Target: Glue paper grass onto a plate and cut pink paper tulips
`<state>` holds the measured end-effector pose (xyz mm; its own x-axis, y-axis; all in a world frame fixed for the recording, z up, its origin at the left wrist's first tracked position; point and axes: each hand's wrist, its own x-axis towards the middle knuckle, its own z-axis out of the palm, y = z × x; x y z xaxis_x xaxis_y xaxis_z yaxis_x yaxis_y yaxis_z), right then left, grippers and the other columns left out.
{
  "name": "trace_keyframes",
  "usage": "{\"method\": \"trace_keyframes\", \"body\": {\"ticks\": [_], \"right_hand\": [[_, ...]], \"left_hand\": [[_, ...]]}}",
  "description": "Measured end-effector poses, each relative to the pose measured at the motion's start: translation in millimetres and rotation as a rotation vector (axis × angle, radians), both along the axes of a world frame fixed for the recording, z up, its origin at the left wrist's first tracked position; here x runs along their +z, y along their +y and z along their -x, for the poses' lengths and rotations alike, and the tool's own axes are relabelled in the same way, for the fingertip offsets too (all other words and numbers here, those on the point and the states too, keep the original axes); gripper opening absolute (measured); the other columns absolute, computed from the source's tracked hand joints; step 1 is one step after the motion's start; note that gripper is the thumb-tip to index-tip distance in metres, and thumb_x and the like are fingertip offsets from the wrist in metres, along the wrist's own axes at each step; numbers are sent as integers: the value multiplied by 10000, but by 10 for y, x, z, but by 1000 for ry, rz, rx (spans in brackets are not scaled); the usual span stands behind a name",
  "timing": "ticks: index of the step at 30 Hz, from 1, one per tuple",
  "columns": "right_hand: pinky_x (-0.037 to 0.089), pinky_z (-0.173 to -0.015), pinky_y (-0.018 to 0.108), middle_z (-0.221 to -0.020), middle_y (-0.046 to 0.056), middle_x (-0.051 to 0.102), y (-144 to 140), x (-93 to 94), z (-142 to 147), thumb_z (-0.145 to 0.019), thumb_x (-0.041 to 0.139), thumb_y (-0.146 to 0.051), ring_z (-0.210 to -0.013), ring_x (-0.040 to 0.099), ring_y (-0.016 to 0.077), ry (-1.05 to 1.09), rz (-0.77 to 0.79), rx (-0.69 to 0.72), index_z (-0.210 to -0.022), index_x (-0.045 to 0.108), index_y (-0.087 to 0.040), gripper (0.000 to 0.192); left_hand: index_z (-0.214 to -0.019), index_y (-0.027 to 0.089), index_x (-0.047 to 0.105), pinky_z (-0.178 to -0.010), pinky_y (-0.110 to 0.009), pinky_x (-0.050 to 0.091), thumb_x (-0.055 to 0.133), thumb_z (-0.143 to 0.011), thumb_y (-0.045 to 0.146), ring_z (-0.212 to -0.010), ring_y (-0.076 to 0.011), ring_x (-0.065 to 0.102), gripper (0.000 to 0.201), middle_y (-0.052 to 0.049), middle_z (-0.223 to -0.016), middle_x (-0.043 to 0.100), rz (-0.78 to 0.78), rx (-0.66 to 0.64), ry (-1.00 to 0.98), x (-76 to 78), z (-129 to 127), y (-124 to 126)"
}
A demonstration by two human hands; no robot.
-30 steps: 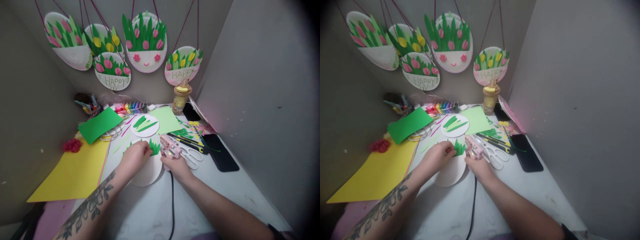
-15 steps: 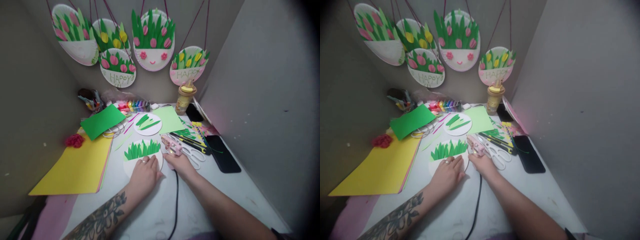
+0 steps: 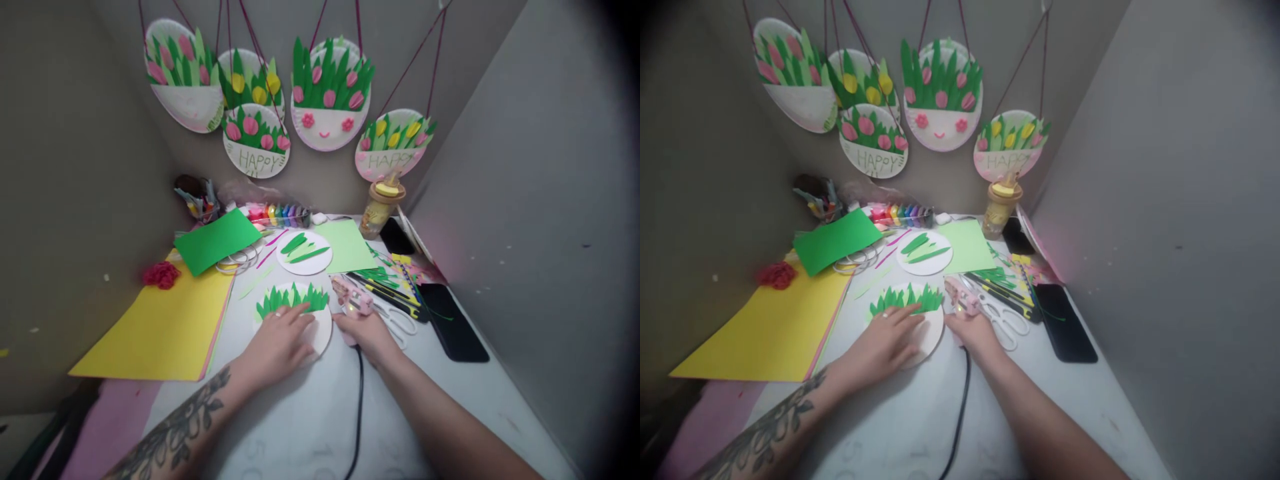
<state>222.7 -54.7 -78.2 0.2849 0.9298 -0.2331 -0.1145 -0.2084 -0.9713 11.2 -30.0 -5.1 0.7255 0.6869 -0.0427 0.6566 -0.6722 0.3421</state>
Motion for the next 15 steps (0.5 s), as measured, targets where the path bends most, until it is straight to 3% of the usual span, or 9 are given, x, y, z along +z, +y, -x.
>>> {"method": "trace_keyframes", "body": {"ticks": [6,10,13,15], "right_hand": [[527,-611,307,-717,43,727,31,52,64,-523,841,-234,-671,664,220,158,41,-36,-866,709,-155,376],[539,-658,323,-786,54,728,13,99,130,-515,838,-197,-728,669,226,245,0,-25,-880,692,-151,395],[541,-680,324,-793,48,716,14,131,164,-524,828,-191,-743,667,220,258,-69,-107,-833,674,-153,347],[541,-697,325,-798,38,709,26,142,166,-528,828,-187,-759,665,215,249,-117,-181,-834,662,-159,349]], "left_hand": [[-1102,208,573,-965,-466,388,721,-707,194,-1139,-288,476,422,-96,-1216,532,4,108,-86,-198,300,27],[-1089,224,557,-979,-514,367,761,-676,232,-1163,-314,454,461,-102,-1199,511,-165,136,-252,-316,304,7],[-1174,232,499,-1028,-541,320,733,-709,293,-1271,-335,373,524,-137,-1310,422,-299,374,-551,-345,340,42],[-1253,220,422,-1005,-511,365,698,-734,349,-1274,-318,393,602,-158,-1360,387,-178,597,-777,-373,372,101]]}}
